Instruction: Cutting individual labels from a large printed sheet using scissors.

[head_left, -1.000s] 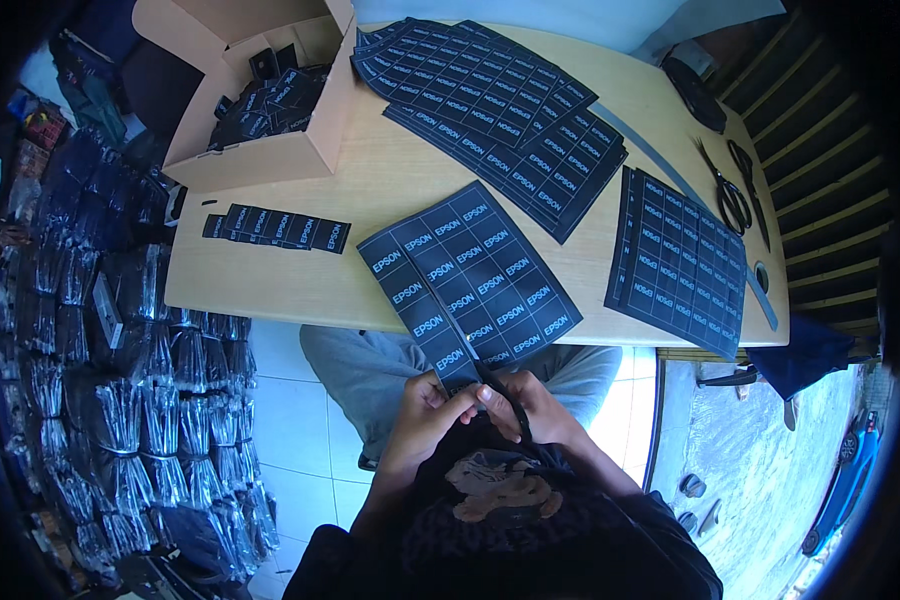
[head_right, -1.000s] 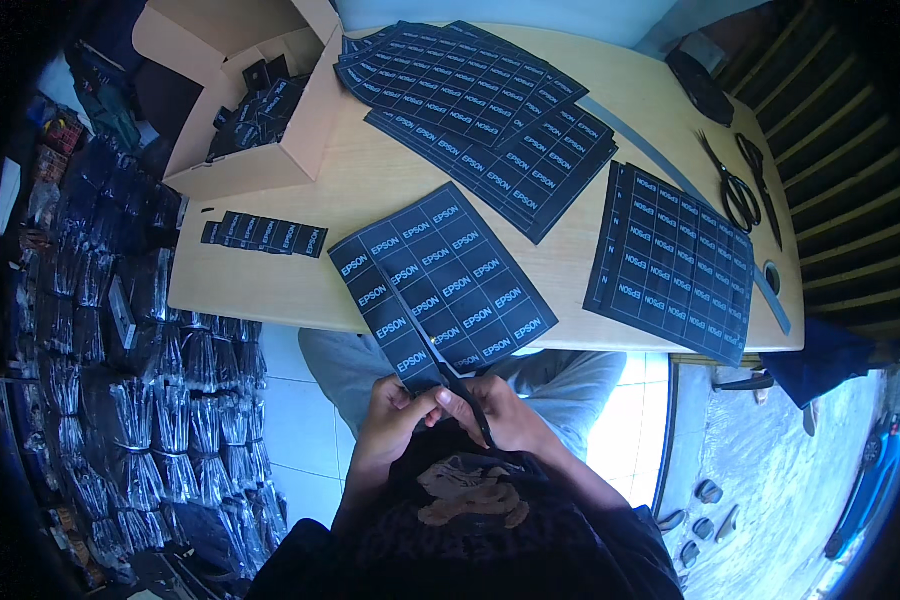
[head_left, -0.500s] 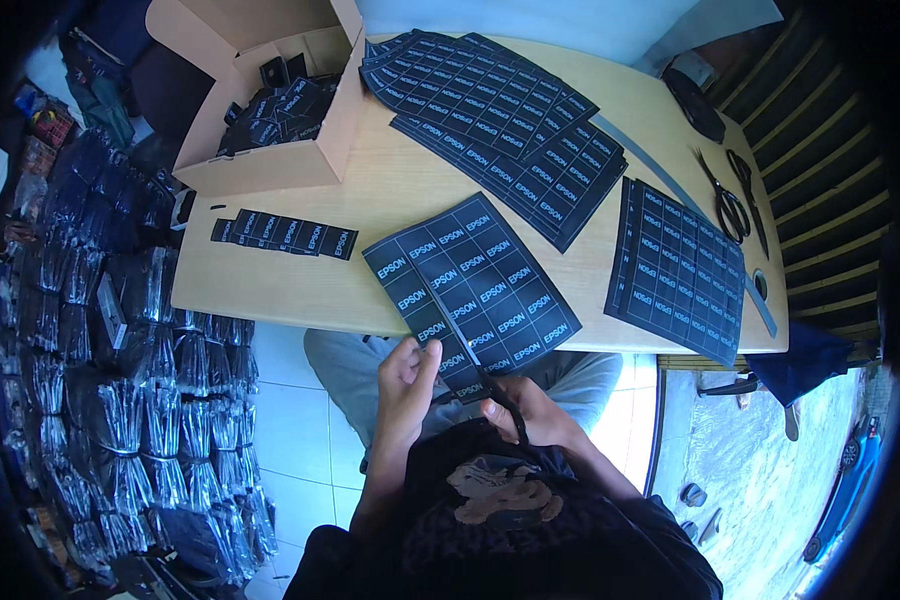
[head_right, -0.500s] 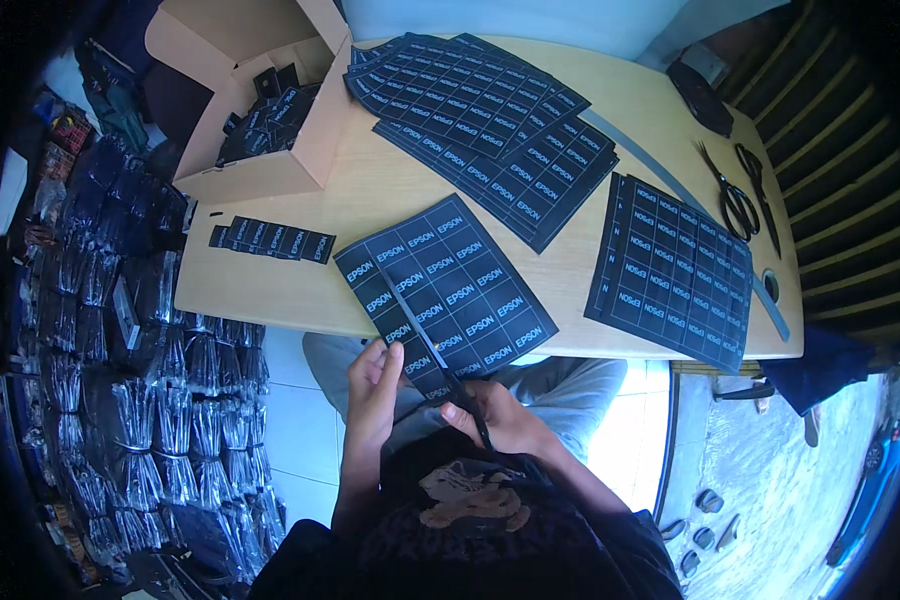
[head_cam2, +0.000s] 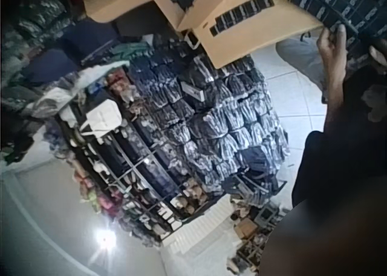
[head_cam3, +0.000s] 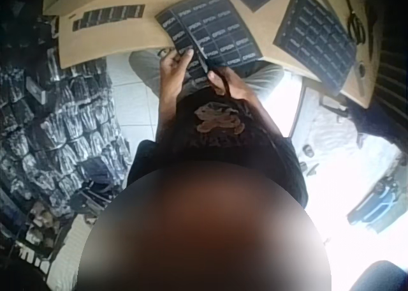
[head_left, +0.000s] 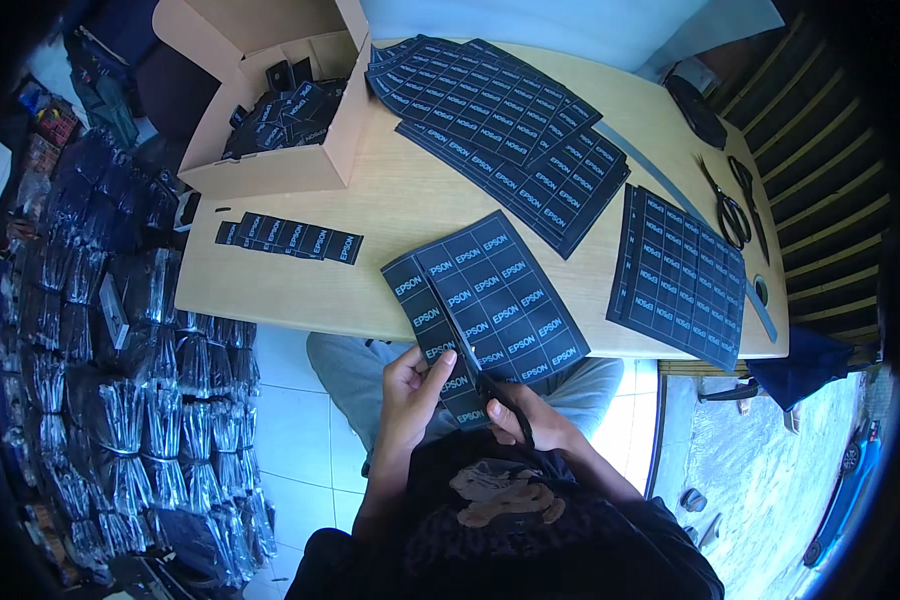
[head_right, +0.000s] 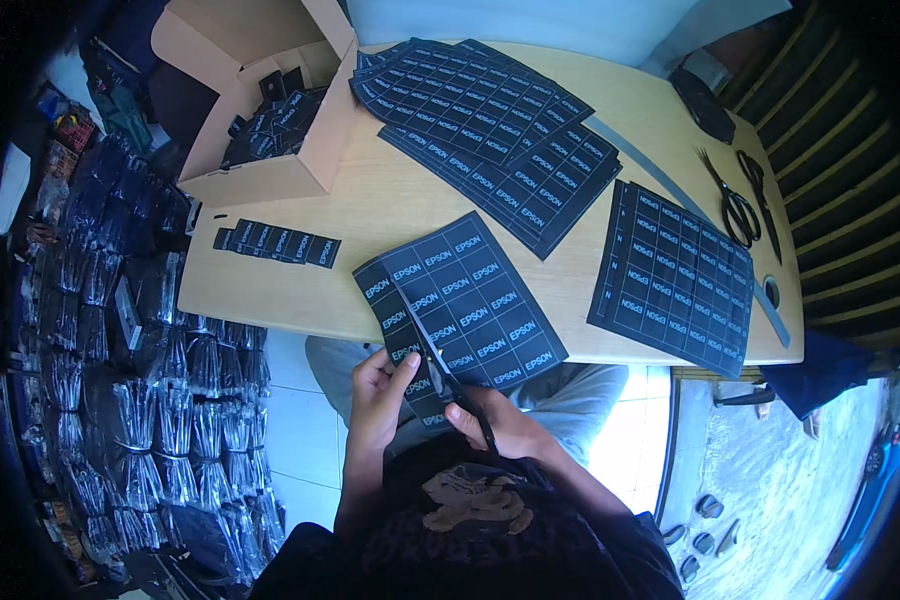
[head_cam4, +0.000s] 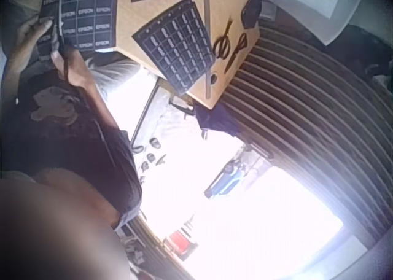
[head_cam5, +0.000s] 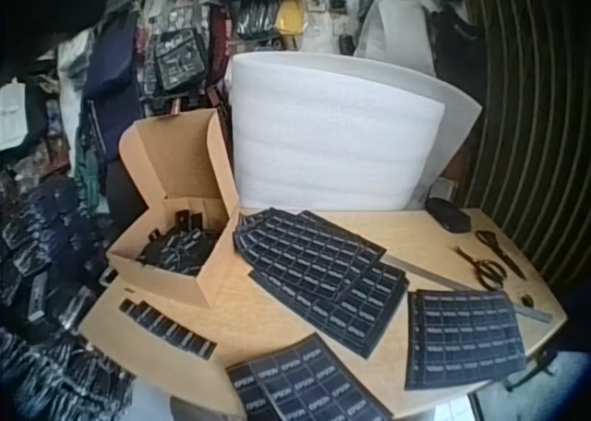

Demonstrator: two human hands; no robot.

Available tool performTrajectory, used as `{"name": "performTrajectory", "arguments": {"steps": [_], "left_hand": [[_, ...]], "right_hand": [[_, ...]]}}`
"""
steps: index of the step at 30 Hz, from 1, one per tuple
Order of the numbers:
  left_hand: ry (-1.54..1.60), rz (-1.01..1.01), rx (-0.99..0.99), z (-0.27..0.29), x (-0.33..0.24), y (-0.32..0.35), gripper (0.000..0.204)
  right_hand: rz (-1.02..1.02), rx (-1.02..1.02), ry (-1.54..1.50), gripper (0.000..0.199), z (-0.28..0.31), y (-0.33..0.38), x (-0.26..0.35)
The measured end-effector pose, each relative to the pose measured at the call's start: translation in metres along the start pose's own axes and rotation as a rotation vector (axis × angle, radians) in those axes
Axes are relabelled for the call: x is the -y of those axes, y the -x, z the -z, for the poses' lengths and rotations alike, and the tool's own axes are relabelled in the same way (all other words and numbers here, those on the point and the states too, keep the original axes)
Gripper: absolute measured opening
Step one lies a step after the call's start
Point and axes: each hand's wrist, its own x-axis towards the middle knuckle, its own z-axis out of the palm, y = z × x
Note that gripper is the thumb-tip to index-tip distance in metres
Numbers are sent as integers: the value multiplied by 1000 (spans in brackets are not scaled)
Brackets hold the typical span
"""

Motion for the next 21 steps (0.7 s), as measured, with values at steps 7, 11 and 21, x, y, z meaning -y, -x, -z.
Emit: {"name": "performTrajectory", "arguments": {"steps": [7,11,21], "left_hand": [[-11,22,15,0,2,3,10],[-107,-6,5,6,7,3,10],[-163,-62,-19,4,-3,7,11]], "right_hand": [[-44,-35,82,63,0,-4,5],[40,-62,128,62,-5,-7,13],[7,-66,64,63,-8,-12,14]]}}
